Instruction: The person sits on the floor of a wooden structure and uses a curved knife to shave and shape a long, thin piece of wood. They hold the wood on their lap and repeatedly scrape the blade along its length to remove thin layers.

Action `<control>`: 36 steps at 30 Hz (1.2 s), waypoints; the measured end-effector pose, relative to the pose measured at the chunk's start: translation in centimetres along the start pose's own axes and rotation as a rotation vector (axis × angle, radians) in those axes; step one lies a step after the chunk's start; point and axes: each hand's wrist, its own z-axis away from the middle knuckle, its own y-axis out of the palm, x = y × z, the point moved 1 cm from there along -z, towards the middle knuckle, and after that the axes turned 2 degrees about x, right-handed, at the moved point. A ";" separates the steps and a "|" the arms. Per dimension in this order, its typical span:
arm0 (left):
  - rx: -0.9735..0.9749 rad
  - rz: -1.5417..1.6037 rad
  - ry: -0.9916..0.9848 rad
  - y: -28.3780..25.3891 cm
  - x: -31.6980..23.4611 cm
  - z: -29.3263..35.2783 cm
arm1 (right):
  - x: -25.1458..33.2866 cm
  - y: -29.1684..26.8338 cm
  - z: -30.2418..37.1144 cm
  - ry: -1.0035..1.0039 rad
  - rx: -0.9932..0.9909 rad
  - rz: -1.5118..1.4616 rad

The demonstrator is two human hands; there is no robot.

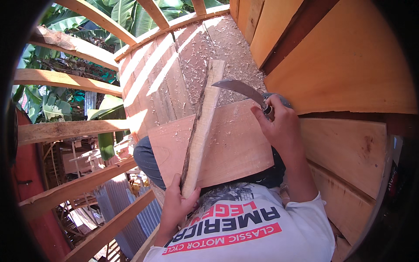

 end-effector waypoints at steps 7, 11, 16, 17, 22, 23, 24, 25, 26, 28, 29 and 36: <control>0.205 0.009 -0.226 0.1 -0.2 -0.2 | -0.5 4.2 7.0 -0.222 0.358 0.057; 0.212 0.001 -0.243 0.0 -0.1 0.0 | -0.1 4.3 7.4 -0.225 0.382 0.161; 0.225 -0.017 -0.231 0.1 0.3 -0.1 | -0.9 4.2 6.1 -0.185 0.365 0.193; 0.233 -0.016 -0.238 0.0 0.2 -0.3 | -0.6 4.3 6.6 -0.236 0.381 0.178; 0.233 -0.025 -0.244 0.0 0.3 -0.3 | -0.4 5.0 6.5 -0.174 0.403 0.236; 0.240 -0.027 -0.247 -0.1 0.0 -0.6 | -0.2 5.1 6.8 -0.190 0.396 0.226; 0.248 -0.029 -0.250 -0.1 -0.1 -0.7 | -0.1 5.1 7.2 -0.206 0.389 0.216; 0.252 -0.027 -0.247 -0.2 0.1 -0.6 | 0.1 5.0 7.4 -0.220 0.375 0.207; 0.257 -0.024 -0.245 -0.1 0.4 -0.4 | 0.0 4.9 7.0 -0.232 0.359 0.223; 0.257 -0.010 -0.250 -0.1 0.5 -0.4 | -0.4 4.3 5.8 -0.257 0.328 0.262; 0.253 0.002 -0.259 0.0 0.3 -0.6 | -0.4 4.4 6.0 -0.256 0.322 0.246; 0.221 0.019 -0.215 0.1 0.7 -0.2 | -0.3 5.0 5.6 -0.250 0.295 0.249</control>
